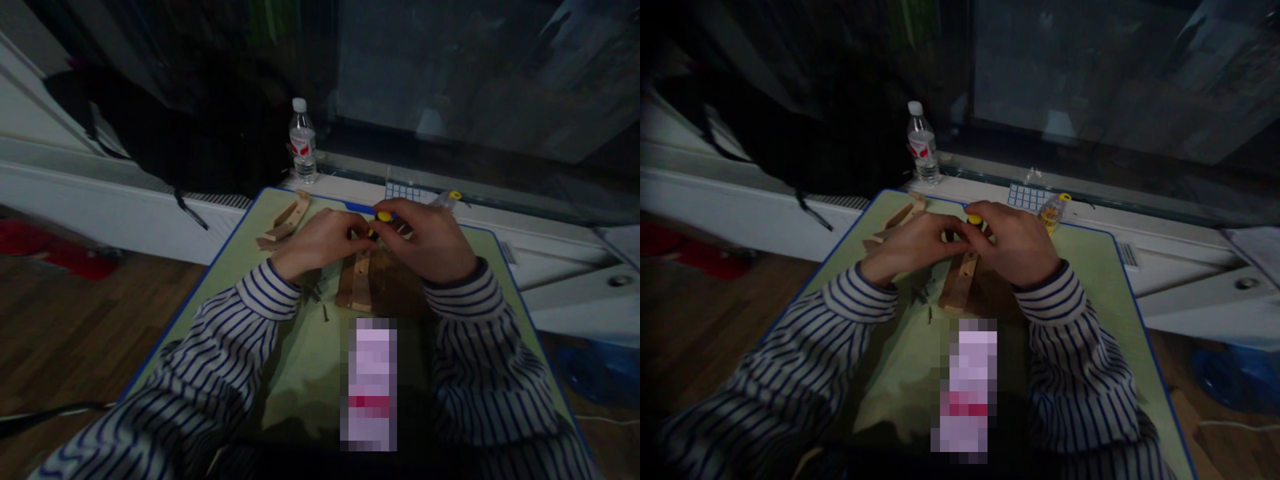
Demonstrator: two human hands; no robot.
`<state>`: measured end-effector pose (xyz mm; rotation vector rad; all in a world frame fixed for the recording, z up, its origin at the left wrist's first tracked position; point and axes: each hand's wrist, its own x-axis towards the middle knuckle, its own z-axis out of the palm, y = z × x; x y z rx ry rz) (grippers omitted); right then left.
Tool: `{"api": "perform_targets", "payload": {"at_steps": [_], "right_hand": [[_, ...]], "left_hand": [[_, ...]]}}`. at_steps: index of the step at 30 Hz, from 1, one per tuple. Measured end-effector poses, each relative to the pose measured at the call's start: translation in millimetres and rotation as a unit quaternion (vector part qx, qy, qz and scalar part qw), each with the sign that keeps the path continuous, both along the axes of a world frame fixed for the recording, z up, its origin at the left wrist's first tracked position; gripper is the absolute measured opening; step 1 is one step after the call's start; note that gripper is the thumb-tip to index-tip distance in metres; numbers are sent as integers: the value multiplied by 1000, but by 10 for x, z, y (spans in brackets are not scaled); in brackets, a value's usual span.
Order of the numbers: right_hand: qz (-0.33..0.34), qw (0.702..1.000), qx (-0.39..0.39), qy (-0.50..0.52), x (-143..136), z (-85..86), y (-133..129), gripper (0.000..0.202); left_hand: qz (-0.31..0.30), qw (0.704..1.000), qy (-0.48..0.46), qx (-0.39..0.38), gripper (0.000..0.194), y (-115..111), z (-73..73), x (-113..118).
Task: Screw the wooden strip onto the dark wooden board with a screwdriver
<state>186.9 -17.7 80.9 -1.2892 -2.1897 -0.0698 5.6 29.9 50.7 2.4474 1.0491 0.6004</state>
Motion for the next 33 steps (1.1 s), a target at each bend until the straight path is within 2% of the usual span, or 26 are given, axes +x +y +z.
{"api": "perform_targets", "payload": {"at_steps": [15,22,33], "right_hand": [[-31,999,7,-17,-19,18,14,24],[14,1000,-9,-1,-30,-1,-5,37],[12,1000,-9,-10,-14,-8,6,27]], "left_hand": [[-2,999,29,15,30,2,-11,12],[-19,999,35,26,28,15,-11,-6],[-15,1000,13,4,30,9,-9,2]]}}
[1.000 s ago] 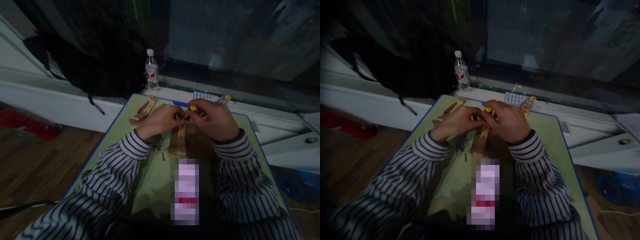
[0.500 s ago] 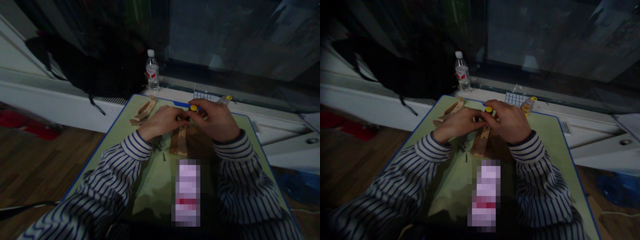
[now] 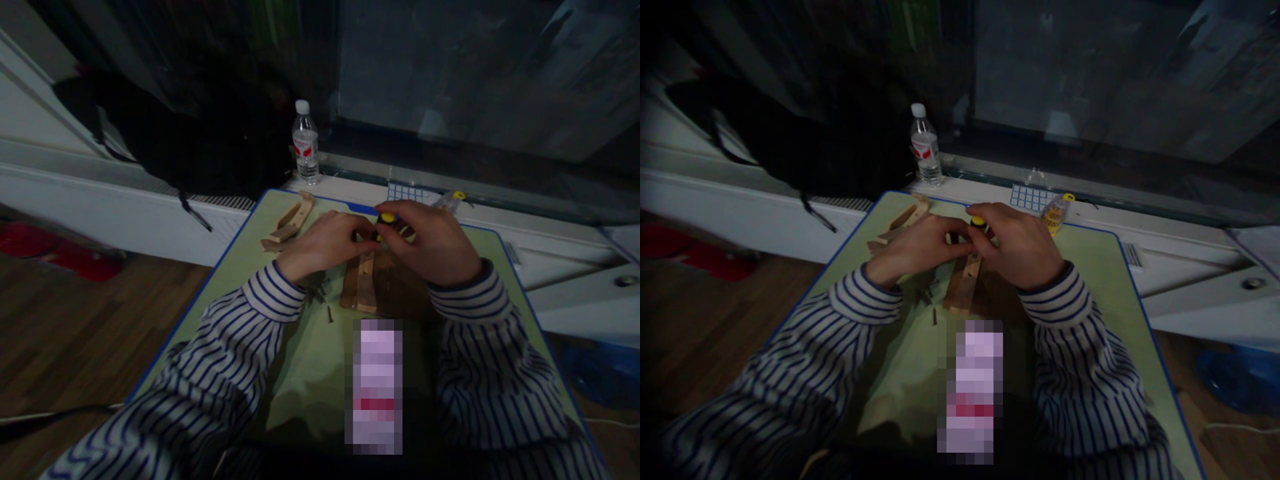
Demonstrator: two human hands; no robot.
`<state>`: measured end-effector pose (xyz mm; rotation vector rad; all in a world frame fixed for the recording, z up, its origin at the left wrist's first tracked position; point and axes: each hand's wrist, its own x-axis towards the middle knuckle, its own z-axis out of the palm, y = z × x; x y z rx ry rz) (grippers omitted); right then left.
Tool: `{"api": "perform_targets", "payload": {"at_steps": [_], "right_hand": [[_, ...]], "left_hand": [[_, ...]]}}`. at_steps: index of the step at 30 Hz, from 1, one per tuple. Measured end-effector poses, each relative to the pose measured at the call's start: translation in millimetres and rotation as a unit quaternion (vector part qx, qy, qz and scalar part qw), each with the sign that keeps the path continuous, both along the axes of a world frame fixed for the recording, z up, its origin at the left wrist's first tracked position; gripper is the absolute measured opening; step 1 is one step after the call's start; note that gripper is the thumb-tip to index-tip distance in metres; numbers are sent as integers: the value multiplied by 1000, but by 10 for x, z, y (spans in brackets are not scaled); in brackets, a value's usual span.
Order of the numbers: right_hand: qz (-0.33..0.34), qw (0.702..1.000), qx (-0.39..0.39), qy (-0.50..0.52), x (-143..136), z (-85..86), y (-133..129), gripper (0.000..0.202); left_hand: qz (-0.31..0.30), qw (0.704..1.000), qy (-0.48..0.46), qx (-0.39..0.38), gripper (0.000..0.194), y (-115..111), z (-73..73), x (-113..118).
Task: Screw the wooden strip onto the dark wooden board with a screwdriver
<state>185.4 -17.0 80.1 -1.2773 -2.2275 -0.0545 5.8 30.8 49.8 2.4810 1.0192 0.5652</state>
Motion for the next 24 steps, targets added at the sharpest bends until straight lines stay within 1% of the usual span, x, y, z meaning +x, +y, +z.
{"api": "perform_targets", "payload": {"at_steps": [7,15,20,24], "right_hand": [[-12,1000,13,0,3,8,3,25],[-22,1000,8,-2,0,11,9,26],[-7,1000,10,6,-11,-3,-3,32],[12,1000,23,10,-6,-3,-2,33]], "left_hand": [[19,1000,4,10,33,-19,11,7],[11,999,26,37,29,-6,-19,21],[17,998,35,45,28,-24,1,22],[11,999,30,32,27,-40,24,30]]}}
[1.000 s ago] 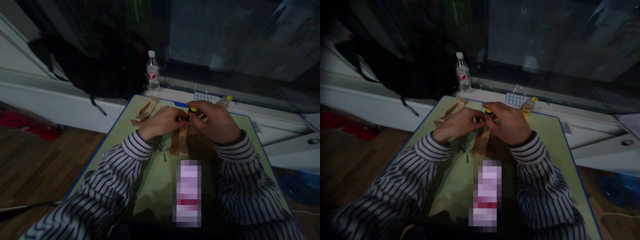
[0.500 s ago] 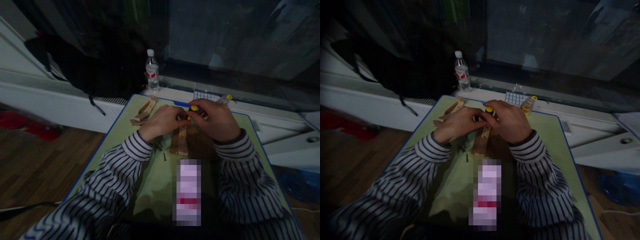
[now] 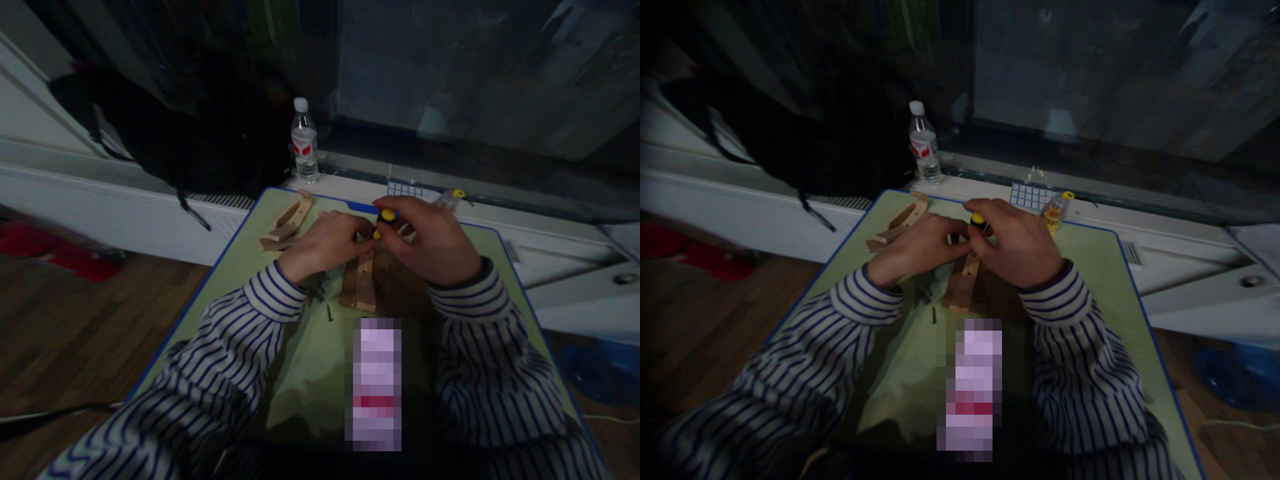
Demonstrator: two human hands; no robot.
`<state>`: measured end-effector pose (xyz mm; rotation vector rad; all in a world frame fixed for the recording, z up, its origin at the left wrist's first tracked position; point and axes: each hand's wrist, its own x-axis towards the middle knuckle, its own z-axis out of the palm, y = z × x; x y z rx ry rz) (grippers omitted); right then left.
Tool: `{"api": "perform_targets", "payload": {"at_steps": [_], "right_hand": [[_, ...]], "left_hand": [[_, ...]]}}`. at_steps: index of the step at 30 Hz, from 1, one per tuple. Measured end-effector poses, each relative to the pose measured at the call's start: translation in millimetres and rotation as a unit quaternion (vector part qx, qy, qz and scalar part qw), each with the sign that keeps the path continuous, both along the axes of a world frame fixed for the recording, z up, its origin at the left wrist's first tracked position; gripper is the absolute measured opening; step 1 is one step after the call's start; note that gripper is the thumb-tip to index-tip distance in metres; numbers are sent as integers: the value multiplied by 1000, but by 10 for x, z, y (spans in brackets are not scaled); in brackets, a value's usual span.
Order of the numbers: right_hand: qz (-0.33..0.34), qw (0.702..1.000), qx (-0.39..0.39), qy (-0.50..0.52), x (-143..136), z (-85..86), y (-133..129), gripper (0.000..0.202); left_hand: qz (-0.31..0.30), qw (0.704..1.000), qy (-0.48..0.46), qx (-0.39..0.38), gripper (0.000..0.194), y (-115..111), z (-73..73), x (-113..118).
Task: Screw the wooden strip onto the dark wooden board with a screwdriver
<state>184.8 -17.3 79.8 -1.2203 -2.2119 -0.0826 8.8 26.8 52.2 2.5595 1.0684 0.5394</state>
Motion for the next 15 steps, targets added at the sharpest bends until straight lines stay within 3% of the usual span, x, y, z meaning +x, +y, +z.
{"api": "perform_targets", "payload": {"at_steps": [15], "right_hand": [[-7,1000,8,4,11,-7,21,24]], "left_hand": [[4,1000,-10,-3,29,-1,-21,-11]]}}
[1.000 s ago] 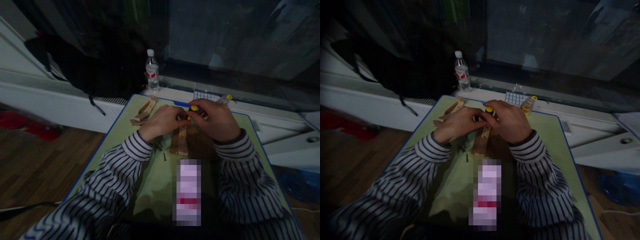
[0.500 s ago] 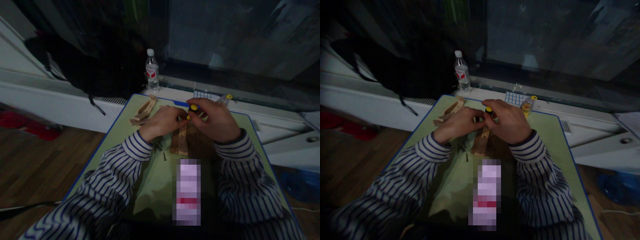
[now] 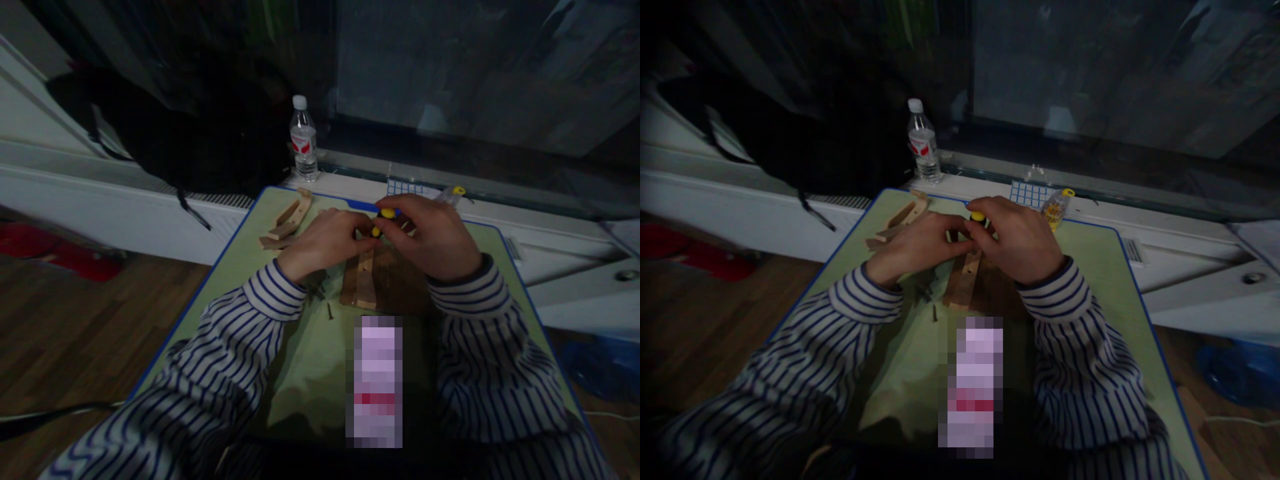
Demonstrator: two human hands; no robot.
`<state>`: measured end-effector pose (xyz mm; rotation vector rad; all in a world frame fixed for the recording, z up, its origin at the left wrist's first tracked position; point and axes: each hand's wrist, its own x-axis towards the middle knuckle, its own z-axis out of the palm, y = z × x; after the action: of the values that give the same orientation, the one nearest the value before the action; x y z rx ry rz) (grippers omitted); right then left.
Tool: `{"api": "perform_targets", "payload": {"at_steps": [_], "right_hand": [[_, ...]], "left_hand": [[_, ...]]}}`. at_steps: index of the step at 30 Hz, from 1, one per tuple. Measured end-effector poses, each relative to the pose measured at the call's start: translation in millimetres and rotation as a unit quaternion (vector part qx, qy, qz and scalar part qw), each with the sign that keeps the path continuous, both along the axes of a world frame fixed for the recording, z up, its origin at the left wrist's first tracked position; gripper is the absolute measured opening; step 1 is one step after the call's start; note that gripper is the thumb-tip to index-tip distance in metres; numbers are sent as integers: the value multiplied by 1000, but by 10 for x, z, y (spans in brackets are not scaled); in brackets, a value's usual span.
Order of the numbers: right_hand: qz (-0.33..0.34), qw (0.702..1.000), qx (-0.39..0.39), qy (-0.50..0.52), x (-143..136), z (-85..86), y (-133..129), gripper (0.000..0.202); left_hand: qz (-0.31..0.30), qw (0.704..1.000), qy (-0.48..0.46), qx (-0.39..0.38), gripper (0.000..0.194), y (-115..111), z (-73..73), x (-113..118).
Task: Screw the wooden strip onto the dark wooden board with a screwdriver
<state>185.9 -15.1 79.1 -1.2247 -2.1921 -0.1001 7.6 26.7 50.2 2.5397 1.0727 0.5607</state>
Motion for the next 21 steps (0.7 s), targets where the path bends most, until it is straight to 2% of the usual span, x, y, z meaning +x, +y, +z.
{"api": "perform_targets", "payload": {"at_steps": [12,18,21], "right_hand": [[-7,1000,-5,-2,-1,-3,-7,24],[13,1000,-10,10,-14,3,-23,33],[15,1000,-9,1,-15,8,-21,31]], "left_hand": [[7,1000,-4,-5,29,19,-31,19],[5,1000,7,-6,28,-1,-11,20],[1,1000,4,-6,27,1,-10,16]]}}
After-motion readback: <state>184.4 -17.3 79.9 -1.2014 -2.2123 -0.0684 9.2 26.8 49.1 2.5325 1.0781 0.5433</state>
